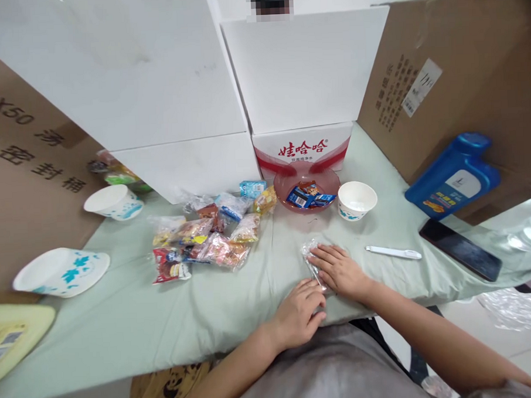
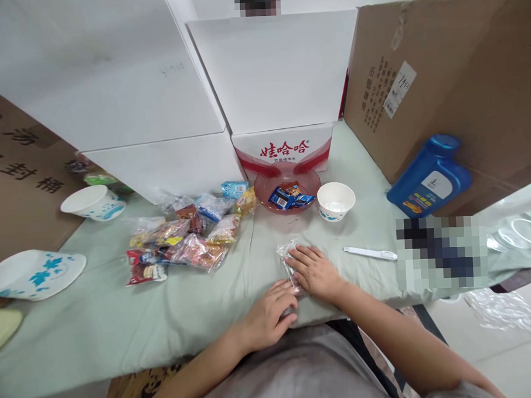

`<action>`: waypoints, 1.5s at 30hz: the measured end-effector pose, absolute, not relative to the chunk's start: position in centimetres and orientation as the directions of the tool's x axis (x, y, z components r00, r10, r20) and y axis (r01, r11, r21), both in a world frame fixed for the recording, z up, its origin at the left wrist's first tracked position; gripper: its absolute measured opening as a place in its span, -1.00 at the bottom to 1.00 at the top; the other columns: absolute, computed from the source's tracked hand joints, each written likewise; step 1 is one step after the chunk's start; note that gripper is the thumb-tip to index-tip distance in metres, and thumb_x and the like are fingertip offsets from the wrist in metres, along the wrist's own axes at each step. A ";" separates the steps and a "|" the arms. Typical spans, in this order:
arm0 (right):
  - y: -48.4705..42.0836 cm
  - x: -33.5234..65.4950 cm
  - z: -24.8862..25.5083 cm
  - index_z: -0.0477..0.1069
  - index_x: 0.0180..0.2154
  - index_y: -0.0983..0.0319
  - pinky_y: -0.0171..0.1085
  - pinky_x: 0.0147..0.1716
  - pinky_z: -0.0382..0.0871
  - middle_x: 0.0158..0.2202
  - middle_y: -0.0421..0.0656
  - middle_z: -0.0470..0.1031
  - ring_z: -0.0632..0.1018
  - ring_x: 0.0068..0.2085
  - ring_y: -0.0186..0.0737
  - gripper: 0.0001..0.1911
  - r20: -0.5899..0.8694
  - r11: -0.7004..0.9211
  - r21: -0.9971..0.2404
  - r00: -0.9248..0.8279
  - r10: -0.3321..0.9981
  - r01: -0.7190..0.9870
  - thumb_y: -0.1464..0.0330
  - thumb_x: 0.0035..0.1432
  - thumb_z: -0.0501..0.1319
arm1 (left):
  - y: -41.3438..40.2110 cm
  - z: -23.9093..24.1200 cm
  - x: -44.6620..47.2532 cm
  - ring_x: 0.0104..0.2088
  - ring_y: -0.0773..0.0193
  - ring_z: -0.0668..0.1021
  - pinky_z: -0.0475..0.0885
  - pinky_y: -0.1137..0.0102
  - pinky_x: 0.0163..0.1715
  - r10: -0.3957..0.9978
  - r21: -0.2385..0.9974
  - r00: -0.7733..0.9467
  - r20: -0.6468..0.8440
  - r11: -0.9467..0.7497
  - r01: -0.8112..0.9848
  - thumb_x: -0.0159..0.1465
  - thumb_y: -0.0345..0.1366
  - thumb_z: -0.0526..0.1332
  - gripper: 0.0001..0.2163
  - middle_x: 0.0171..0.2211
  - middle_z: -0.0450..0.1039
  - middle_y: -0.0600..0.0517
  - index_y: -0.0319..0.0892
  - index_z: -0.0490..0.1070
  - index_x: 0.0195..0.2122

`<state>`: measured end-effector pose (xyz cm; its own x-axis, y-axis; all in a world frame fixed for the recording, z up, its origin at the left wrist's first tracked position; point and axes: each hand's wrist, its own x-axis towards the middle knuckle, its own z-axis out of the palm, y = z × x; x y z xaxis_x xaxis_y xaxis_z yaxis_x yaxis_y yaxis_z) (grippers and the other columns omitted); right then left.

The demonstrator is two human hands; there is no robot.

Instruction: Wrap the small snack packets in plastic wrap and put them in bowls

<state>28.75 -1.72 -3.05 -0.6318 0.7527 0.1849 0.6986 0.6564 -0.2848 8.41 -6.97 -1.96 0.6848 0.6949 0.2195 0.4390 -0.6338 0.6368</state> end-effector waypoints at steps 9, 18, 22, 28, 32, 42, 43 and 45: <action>-1.7 28.9 -3.0 0.32 0.18 0.20 0.12 0.19 0.20 0.24 -0.01 0.32 0.28 0.27 0.02 -0.59 0.217 0.652 -0.307 -0.616 0.757 0.693 0.33 0.33 0.07 | -2.7 -0.5 7.7 0.04 0.09 0.46 0.38 0.13 0.05 0.703 0.425 0.646 0.297 -0.703 0.570 0.32 -0.40 0.07 -0.83 -0.09 0.48 -0.08 -0.17 0.43 -0.15; -4.7 31.7 -1.5 0.46 -0.09 0.18 0.00 0.00 0.38 -0.03 -0.03 0.51 0.46 0.04 -0.03 -0.77 0.274 0.733 -0.366 -0.687 0.673 0.573 0.25 0.25 0.19 | -1.7 -2.9 7.3 0.14 0.16 0.42 0.29 0.16 0.14 0.672 0.414 0.668 0.319 -0.733 0.540 0.31 -0.45 0.08 -0.77 -0.01 0.50 -0.05 -0.15 0.46 -0.10; -5.1 31.6 -1.2 0.44 -0.09 0.18 -0.02 -0.01 0.37 -0.05 -0.04 0.51 0.45 0.04 -0.06 -0.79 0.310 0.753 -0.318 -0.688 0.656 0.575 0.40 0.31 0.08 | -1.8 -2.9 7.2 0.17 0.18 0.41 0.30 0.18 0.13 0.668 0.414 0.670 0.325 -0.737 0.534 0.27 -0.51 0.07 -0.73 0.00 0.50 -0.04 -0.14 0.47 -0.10; -1.1 29.5 0.6 0.41 -0.18 0.22 -0.11 -0.13 0.36 -0.22 -0.05 0.54 0.51 -0.16 -0.12 -0.80 0.313 0.674 -0.343 -0.597 0.739 0.655 0.42 0.31 0.01 | -1.5 -3.8 7.1 0.15 0.14 0.43 0.36 0.14 0.10 0.687 0.477 0.634 0.356 -0.716 0.509 0.21 -0.56 0.02 -0.63 -0.01 0.50 -0.11 -0.18 0.37 0.01; 2.8 27.8 -0.6 0.41 -0.20 0.23 -0.19 -0.21 0.32 -0.28 -0.08 0.54 0.52 -0.24 -0.15 -0.81 0.225 0.541 -0.273 -0.494 0.840 0.796 0.39 0.33 0.03 | -1.5 -4.4 7.0 -0.04 0.10 0.53 0.42 0.08 0.01 0.725 0.517 0.557 0.405 -0.684 0.515 0.25 -0.51 0.01 -0.55 -0.05 0.49 -0.17 -0.24 0.15 0.18; 4.0 26.6 -3.8 0.44 -0.25 0.24 -0.20 -0.22 0.33 -0.32 -0.07 0.49 0.48 -0.28 -0.14 -0.81 0.276 0.483 -0.277 -0.413 0.868 0.831 0.35 0.31 0.08 | -1.6 -3.3 7.2 0.26 0.04 0.27 0.25 0.07 0.19 0.713 0.309 0.606 0.353 -0.700 0.644 0.26 -0.47 0.07 -0.59 0.19 0.28 -0.16 -0.17 0.29 0.15; 4.0 26.7 -3.7 0.44 -0.24 0.24 -0.20 -0.23 0.34 -0.32 -0.07 0.49 0.49 -0.28 -0.14 -0.81 0.285 0.481 -0.289 -0.405 0.869 0.828 0.35 0.30 0.08 | -1.6 -3.3 7.3 0.27 0.04 0.26 0.24 0.07 0.20 0.708 0.302 0.622 0.335 -0.706 0.641 0.27 -0.45 0.08 -0.60 0.21 0.28 -0.15 -0.17 0.29 0.16; 4.0 27.1 -3.2 0.44 -0.20 0.25 -0.20 -0.21 0.37 -0.28 -0.05 0.49 0.49 -0.23 -0.12 -0.80 0.315 0.471 -0.313 -0.378 0.871 0.825 0.36 0.30 0.06 | -1.5 -3.4 7.3 0.26 0.07 0.30 0.24 0.07 0.19 0.716 0.319 0.638 0.284 -0.698 0.642 0.30 -0.41 0.10 -0.61 0.21 0.31 -0.12 -0.16 0.28 0.16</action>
<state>27.09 4.01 -3.19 -0.3776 0.8707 0.3151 0.8248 0.4709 -0.3129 7.30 -1.46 -3.36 0.6378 0.7160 0.2838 0.6415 -0.6978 0.3186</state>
